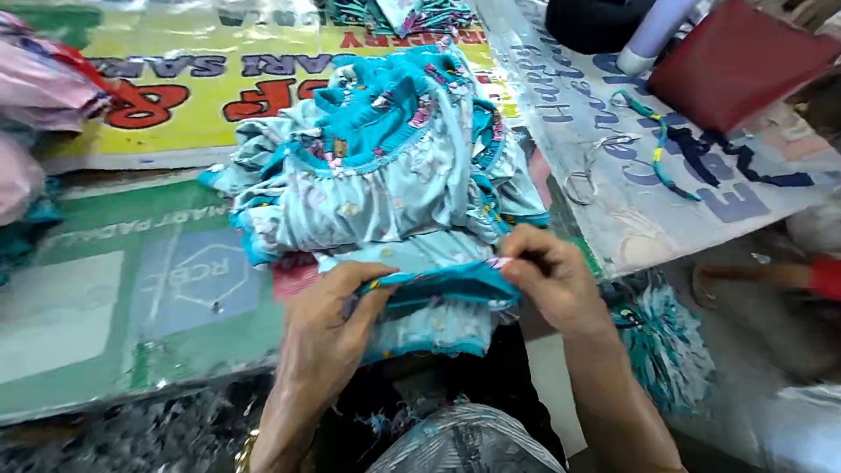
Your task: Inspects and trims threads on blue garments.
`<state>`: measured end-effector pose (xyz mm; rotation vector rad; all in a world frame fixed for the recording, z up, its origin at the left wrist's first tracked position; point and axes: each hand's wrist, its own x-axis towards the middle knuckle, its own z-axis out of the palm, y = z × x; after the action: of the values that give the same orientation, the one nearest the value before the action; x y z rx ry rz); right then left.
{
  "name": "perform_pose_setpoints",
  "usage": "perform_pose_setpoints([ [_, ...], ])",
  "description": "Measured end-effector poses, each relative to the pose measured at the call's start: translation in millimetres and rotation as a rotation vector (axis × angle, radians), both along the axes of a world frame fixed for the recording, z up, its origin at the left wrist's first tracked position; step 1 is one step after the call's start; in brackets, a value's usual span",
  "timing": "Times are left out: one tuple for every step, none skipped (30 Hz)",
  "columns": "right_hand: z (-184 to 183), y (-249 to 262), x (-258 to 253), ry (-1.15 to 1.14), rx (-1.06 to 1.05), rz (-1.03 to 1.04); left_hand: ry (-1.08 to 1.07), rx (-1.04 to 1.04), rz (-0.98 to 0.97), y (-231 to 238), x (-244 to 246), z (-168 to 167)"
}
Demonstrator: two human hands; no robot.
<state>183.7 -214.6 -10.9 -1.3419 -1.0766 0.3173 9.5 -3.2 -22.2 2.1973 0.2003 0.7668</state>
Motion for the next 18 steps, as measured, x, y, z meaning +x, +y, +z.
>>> perform_pose_setpoints([
  [-2,2,3,0.088,0.022,-0.002,-0.034,-0.065,-0.036,4,0,4],
  [-3,5,7,0.156,0.037,-0.010,-0.058,-0.150,-0.071,6,1,9],
  [-2,7,9,0.199,0.052,-0.025,-0.073,-0.244,-0.091,9,1,14],
  [0,9,11,0.217,0.064,-0.050,-0.102,-0.344,-0.110,12,1,18],
  [2,10,13,0.220,0.076,-0.081,-0.145,-0.445,-0.119,15,1,22],
  [5,11,16,0.213,0.084,-0.113,-0.189,-0.535,-0.109,18,1,27],
  [9,11,18,0.203,0.093,-0.141,-0.232,-0.607,-0.092,21,2,33],
  [13,13,21,0.198,0.106,-0.163,-0.272,-0.664,-0.076,24,2,38],
  [16,15,23,0.191,0.115,-0.177,-0.307,-0.711,-0.070,26,4,43],
  [20,17,25,0.182,0.120,-0.180,-0.334,-0.748,-0.071,29,5,47],
  [24,20,27,0.176,0.128,-0.178,-0.350,-0.776,-0.078,31,7,51],
  [29,23,29,0.166,0.133,-0.172,-0.356,-0.786,-0.084,34,8,55],
  [35,26,31,0.151,0.135,-0.165,-0.360,-0.782,-0.084,37,10,59],
  [40,29,33,0.130,0.142,-0.157,-0.362,-0.767,-0.082,40,12,63],
  [45,32,36,0.106,0.147,-0.154,-0.363,-0.743,-0.081,43,14,67],
  [49,35,40,0.080,0.151,-0.151,-0.366,-0.716,-0.084,47,16,69],
  [54,38,43,0.053,0.152,-0.149,-0.377,-0.687,-0.087,50,19,72],
  [58,41,46,0.027,0.151,-0.150,-0.384,-0.650,-0.093,53,21,73],
])
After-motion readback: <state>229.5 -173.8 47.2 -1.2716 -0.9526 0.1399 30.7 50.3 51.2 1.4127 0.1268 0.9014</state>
